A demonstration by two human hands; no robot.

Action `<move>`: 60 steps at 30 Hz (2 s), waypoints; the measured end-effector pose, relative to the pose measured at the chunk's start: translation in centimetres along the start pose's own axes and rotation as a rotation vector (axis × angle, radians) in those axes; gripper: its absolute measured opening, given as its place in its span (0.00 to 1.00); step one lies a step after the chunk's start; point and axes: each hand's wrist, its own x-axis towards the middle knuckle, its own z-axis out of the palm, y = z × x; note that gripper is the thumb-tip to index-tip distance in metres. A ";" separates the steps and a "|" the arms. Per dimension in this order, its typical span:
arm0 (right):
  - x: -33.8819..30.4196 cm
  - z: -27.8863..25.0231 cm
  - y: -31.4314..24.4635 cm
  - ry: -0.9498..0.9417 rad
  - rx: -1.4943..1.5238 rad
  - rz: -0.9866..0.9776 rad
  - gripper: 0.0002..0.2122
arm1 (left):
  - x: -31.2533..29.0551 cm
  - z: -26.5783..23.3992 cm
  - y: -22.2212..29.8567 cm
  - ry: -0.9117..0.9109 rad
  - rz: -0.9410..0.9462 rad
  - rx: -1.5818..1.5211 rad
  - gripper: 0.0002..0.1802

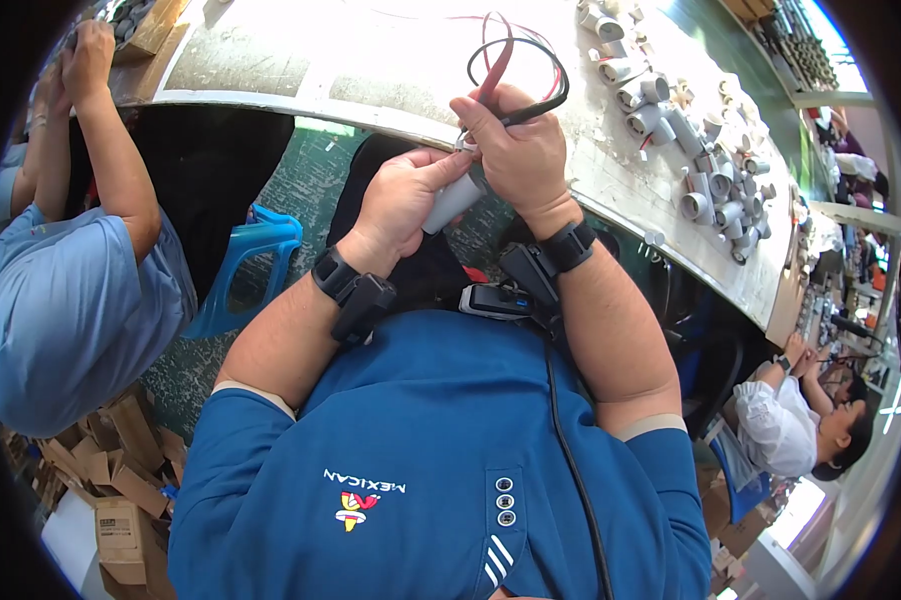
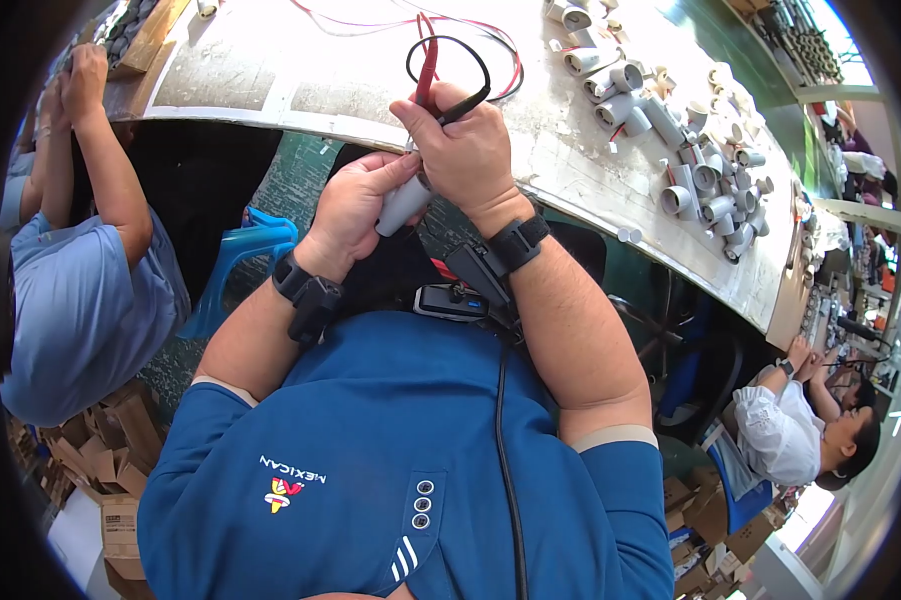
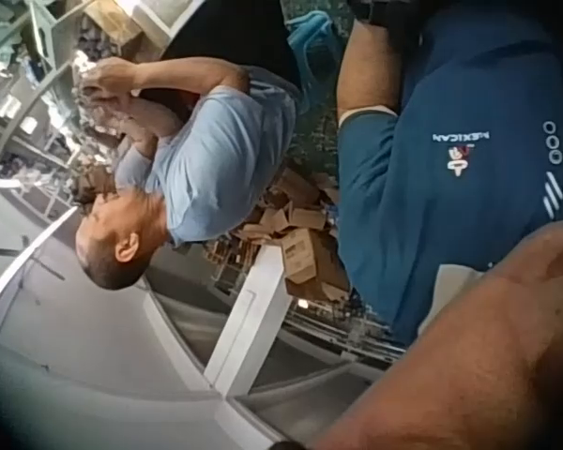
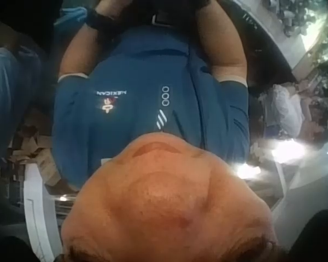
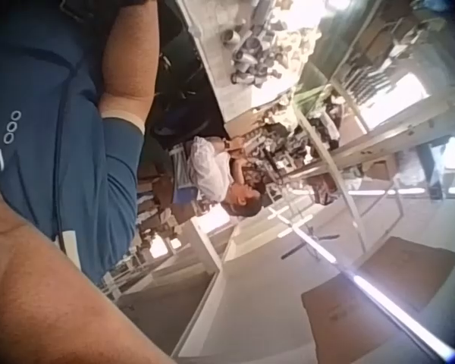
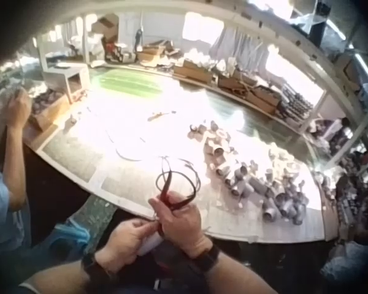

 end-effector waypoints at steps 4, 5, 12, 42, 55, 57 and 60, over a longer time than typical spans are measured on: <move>0.0 0.0 0.2 -0.013 0.061 0.026 0.09 | 0.0 0.3 -0.1 0.028 0.034 -0.003 0.16; 0.0 0.0 0.3 -0.011 0.062 0.017 0.09 | 0.0 0.3 0.0 0.029 0.017 -0.007 0.16; 0.6 -0.2 0.1 -0.013 0.096 0.014 0.09 | 0.2 0.6 1.2 0.030 -0.023 0.007 0.15; 0.6 -0.5 0.7 0.012 0.325 -0.128 0.09 | -0.7 2.1 1.5 0.124 -0.068 0.001 0.17; 2.7 -0.9 -1.2 -0.038 0.111 -0.098 0.09 | 2.2 -0.2 2.8 -0.174 -0.013 -0.084 0.16; 5.2 -2.0 -4.6 -0.047 0.111 -0.165 0.09 | 2.0 1.3 7.0 -0.236 0.110 -0.016 0.15; 5.3 -1.7 -6.5 0.119 0.017 -0.342 0.08 | -0.3 3.1 8.7 -0.014 0.183 0.024 0.15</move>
